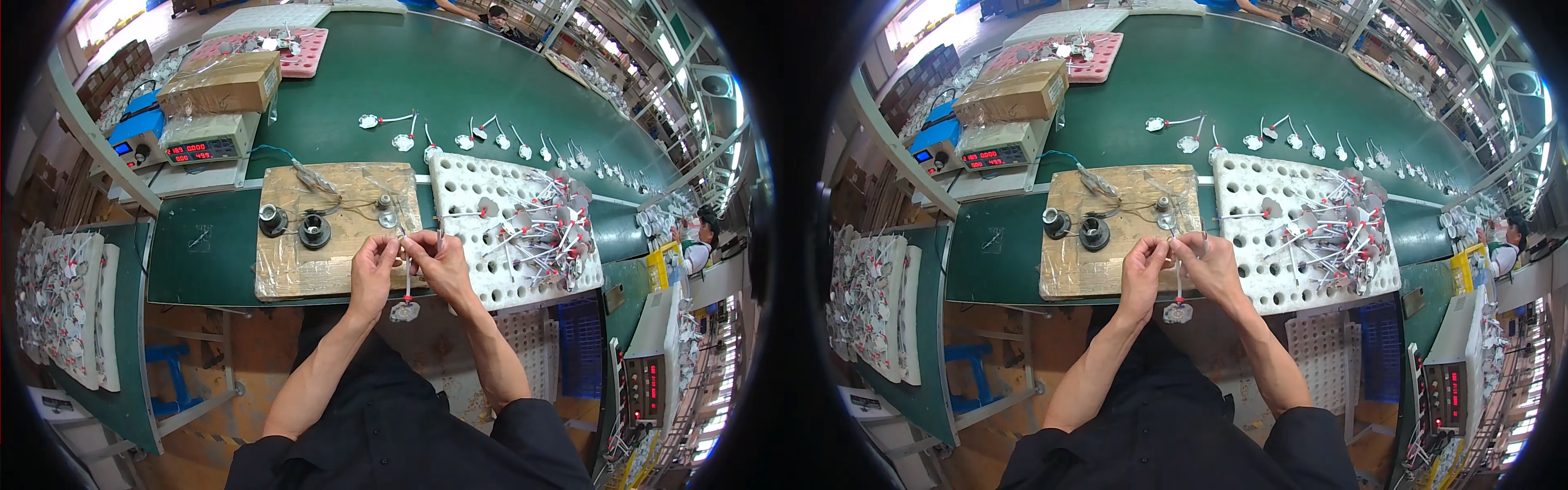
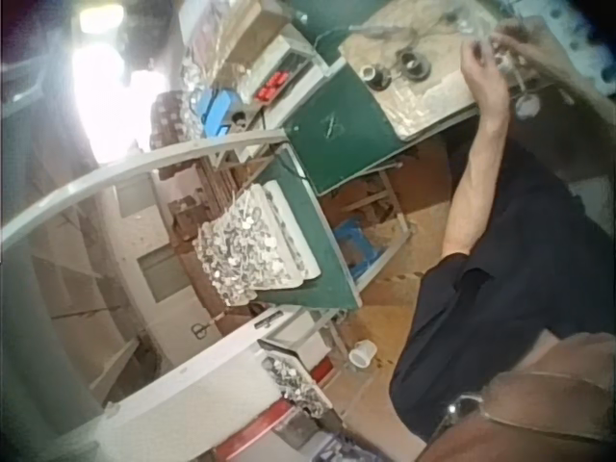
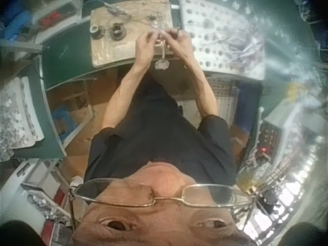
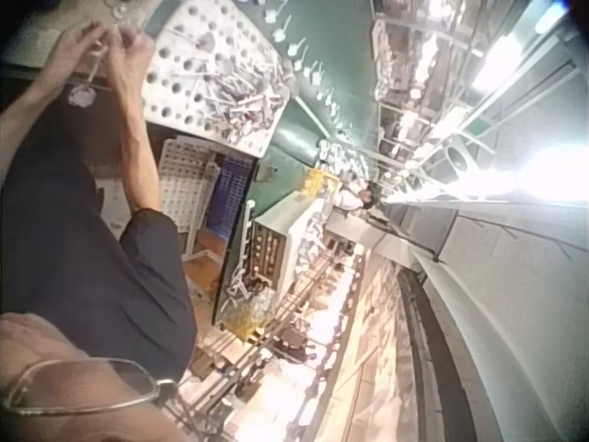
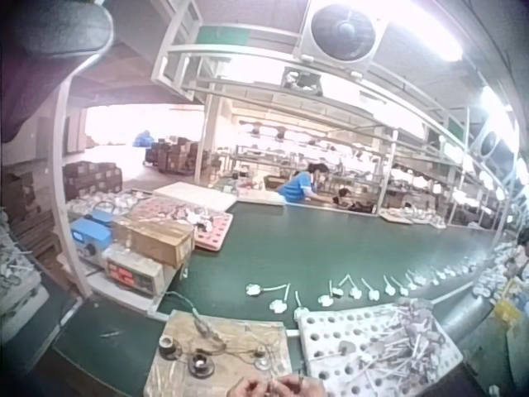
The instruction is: The person solders wires onto LED circuit boards at an assembly line workstation. This is done by hand using a soldering iron and solder wire.
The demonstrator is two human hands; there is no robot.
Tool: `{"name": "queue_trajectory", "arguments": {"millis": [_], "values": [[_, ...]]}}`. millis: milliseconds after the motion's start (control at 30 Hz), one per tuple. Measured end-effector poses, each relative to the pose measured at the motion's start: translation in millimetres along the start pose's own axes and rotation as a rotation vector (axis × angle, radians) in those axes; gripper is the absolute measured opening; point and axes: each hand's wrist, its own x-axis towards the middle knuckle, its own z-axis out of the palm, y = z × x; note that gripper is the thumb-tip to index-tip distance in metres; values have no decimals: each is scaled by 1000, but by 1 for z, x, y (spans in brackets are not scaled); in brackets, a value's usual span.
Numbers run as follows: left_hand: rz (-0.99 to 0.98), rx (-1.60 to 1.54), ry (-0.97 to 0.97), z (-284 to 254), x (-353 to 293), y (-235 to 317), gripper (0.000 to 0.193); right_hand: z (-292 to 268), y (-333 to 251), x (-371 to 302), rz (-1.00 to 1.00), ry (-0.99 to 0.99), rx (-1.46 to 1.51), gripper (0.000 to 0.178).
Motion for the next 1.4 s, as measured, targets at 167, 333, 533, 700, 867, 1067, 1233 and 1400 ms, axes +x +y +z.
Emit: {"name": "queue_trajectory", "arguments": {"millis": [167, 333, 533, 700, 867, 1067, 1233, 1400], "values": [[-187, 86, -169, -16, -13, 14, 30, -9, -2, 9, -16, 57, 128, 18], [-28, 226, -324, -23, -39, 17, 55, -22, -5, 25, -71, 165, 270, 18], [-41, -38, -51, -28, -43, 9, 48, -23, 6, 28, -165, 289, -112, 20], [68, -13, 35, -34, -44, -2, 35, -19, 19, 33, -310, 323, -343, 20], [131, 45, 45, -32, -45, -2, 18, -27, 23, 37, -274, 291, -456, 19], [163, 145, 37, -31, -44, -1, 12, -27, 23, 44, -226, 158, -431, 19], [137, 156, 23, -30, -38, -6, 13, -23, 13, 53, -195, 103, -523, 16], [93, 36, 64, -30, -36, -2, 15, -19, 10, 67, -135, 12, -712, 16]]}}
